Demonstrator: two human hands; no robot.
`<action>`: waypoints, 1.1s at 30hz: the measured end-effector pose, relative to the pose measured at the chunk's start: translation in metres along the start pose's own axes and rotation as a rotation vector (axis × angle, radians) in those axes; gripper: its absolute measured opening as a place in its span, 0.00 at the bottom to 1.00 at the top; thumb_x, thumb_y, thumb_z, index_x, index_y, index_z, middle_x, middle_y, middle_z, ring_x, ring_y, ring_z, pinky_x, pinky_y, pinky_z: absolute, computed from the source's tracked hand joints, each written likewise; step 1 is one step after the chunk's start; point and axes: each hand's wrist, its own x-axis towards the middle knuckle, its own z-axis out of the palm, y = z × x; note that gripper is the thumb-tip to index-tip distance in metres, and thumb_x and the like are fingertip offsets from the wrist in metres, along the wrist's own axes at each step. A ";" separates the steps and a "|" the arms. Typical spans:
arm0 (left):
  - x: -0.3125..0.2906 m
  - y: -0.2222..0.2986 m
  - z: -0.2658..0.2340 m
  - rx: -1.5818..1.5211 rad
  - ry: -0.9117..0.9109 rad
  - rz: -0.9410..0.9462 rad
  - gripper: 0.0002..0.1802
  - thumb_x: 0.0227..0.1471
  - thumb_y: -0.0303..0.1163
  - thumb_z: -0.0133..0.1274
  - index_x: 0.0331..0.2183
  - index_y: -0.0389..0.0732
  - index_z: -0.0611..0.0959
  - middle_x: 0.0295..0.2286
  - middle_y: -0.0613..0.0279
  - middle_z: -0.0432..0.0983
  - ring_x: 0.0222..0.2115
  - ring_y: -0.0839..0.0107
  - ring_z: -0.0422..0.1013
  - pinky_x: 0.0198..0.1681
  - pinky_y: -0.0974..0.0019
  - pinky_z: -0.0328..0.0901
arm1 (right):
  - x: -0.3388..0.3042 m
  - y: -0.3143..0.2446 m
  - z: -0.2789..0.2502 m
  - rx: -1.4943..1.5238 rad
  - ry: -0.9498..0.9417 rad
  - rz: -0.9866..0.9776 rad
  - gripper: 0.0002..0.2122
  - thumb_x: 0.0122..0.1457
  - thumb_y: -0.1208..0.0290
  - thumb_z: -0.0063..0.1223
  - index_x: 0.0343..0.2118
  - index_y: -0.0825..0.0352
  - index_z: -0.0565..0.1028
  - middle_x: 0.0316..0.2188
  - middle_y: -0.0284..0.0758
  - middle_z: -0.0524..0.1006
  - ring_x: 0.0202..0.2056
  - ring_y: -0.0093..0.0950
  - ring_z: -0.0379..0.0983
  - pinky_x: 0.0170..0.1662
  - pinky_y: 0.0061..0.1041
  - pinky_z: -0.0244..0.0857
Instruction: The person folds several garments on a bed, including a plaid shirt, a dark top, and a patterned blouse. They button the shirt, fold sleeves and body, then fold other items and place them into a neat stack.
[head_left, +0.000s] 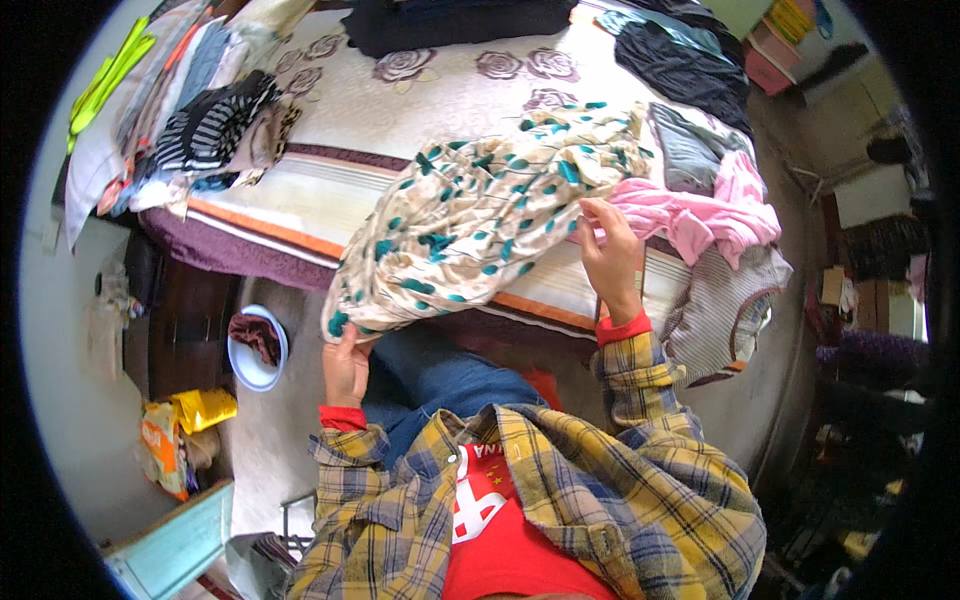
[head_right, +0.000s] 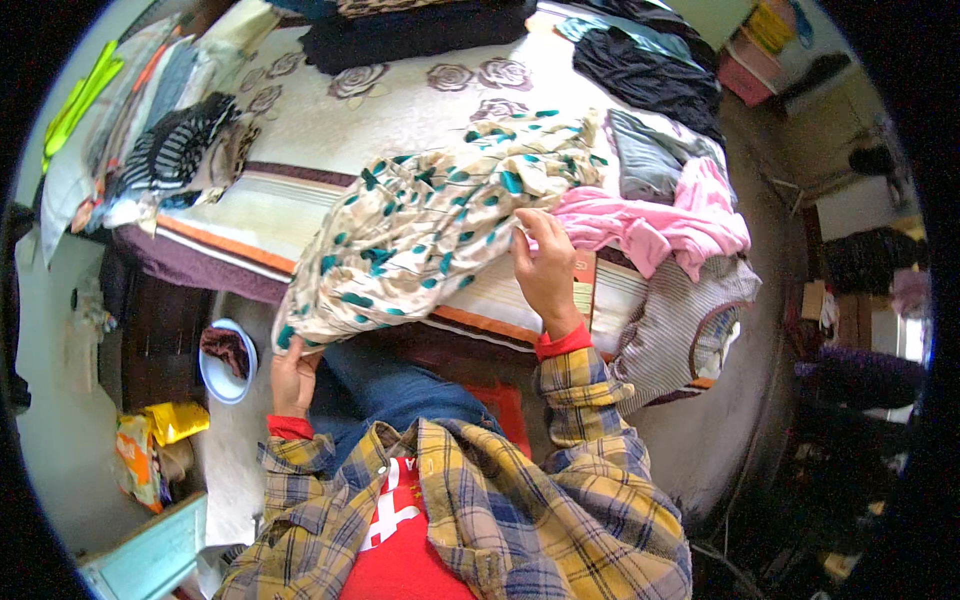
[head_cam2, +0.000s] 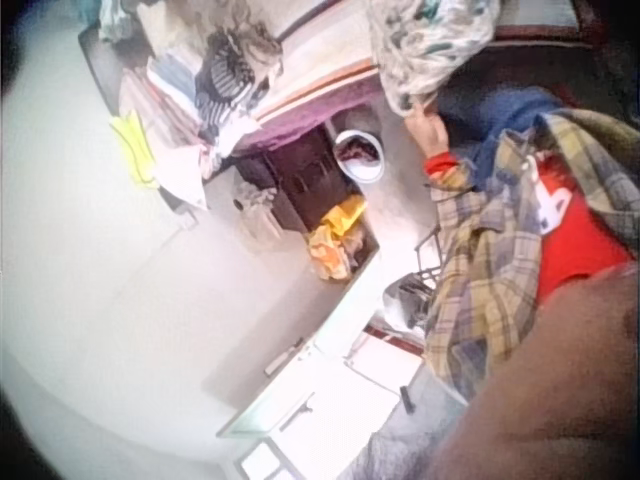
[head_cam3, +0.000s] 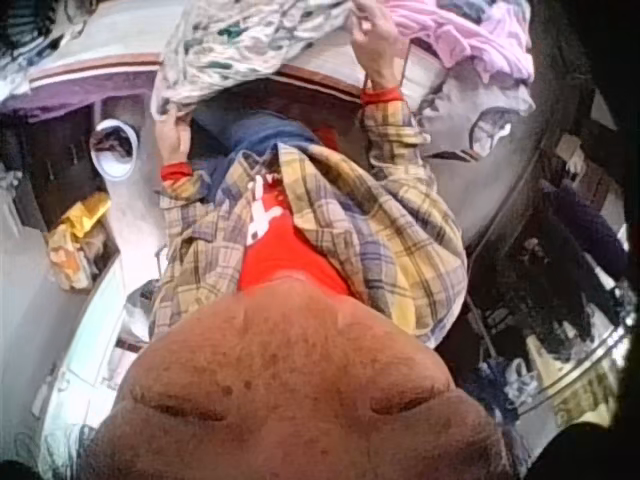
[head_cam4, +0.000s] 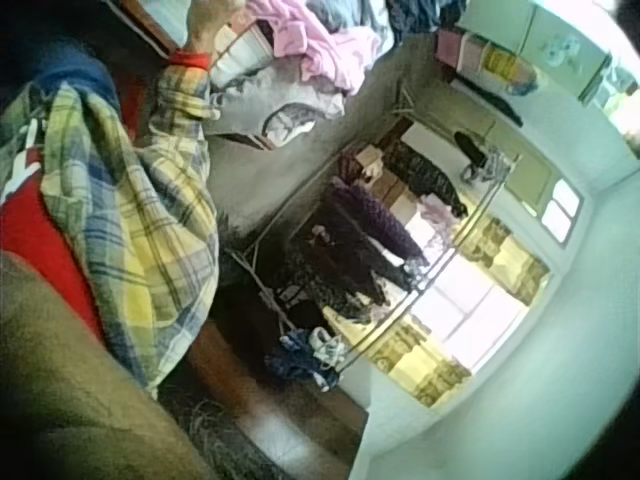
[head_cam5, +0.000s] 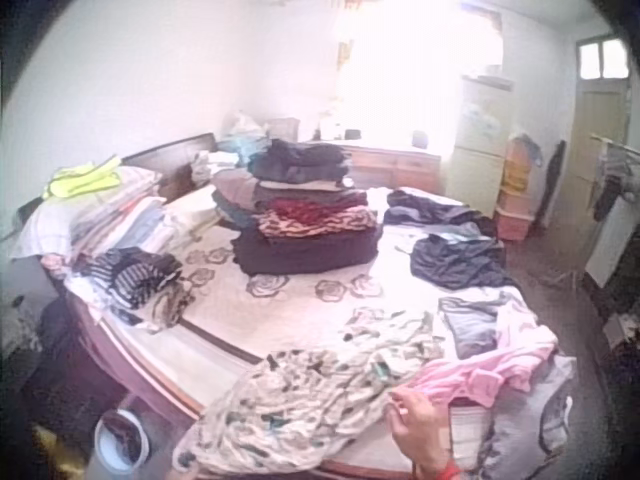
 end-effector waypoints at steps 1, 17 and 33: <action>-0.006 -0.003 -0.007 0.059 0.084 -0.104 0.16 0.60 0.27 0.47 0.49 0.33 0.72 0.43 0.52 0.76 0.43 0.61 0.75 0.50 0.59 0.69 | 0.007 -0.003 0.011 -0.003 -0.041 -0.045 0.11 0.52 0.81 0.55 0.40 0.69 0.76 0.39 0.41 0.76 0.39 0.34 0.74 0.42 0.27 0.68; 0.008 0.001 0.053 0.368 -0.034 -0.009 0.18 0.61 0.37 0.47 0.46 0.33 0.74 0.36 0.55 0.78 0.39 0.68 0.75 0.44 0.67 0.70 | 0.004 -0.048 0.126 -0.119 -0.246 -0.422 0.04 0.48 0.72 0.57 0.25 0.64 0.74 0.28 0.37 0.74 0.34 0.40 0.69 0.41 0.39 0.59; -0.074 0.037 -0.005 0.077 0.247 -0.038 0.12 0.51 0.20 0.42 0.38 0.35 0.77 0.25 0.59 0.76 0.17 0.77 0.65 0.18 0.74 0.56 | -0.014 -0.084 0.088 0.379 -0.468 -0.236 0.04 0.54 0.76 0.55 0.33 0.67 0.78 0.31 0.41 0.78 0.32 0.39 0.75 0.35 0.32 0.70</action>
